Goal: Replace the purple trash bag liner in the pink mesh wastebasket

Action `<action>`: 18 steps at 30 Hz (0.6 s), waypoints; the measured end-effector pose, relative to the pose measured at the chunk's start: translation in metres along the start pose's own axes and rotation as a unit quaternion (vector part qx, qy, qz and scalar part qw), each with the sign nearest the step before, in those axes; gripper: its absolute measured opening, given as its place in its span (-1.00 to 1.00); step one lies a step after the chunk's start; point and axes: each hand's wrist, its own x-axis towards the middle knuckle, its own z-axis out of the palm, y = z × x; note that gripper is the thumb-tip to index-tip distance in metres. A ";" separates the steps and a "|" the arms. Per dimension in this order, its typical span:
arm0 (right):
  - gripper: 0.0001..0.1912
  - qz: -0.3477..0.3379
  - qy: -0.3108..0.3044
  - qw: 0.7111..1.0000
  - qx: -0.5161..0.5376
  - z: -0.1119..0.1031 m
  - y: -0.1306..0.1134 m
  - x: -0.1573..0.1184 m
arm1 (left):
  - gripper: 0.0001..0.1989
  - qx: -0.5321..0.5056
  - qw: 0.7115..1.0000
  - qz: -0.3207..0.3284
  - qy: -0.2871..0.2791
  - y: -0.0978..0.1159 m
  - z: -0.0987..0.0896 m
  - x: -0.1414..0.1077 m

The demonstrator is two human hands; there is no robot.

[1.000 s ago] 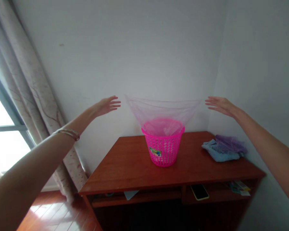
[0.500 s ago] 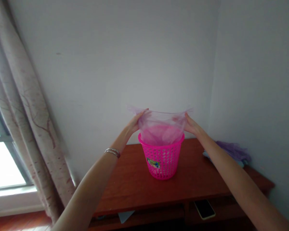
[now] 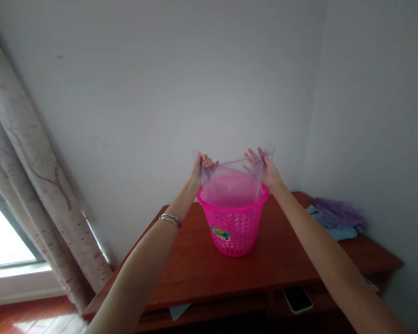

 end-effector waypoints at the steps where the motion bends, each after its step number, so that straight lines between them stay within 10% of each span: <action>1: -0.72 0.005 0.012 1.000 0.016 0.003 0.002 0.000 | -0.50 0.011 1.000 -0.021 -0.010 0.001 0.001 0.000; 10: -0.62 0.099 0.021 0.994 0.043 0.008 0.012 0.009 | -0.44 0.255 0.954 -0.144 -0.063 -0.004 0.004 0.007; 18: -0.64 0.139 0.088 0.977 -0.138 0.011 0.026 0.025 | -0.48 0.474 0.877 -0.058 -0.049 -0.019 0.003 0.019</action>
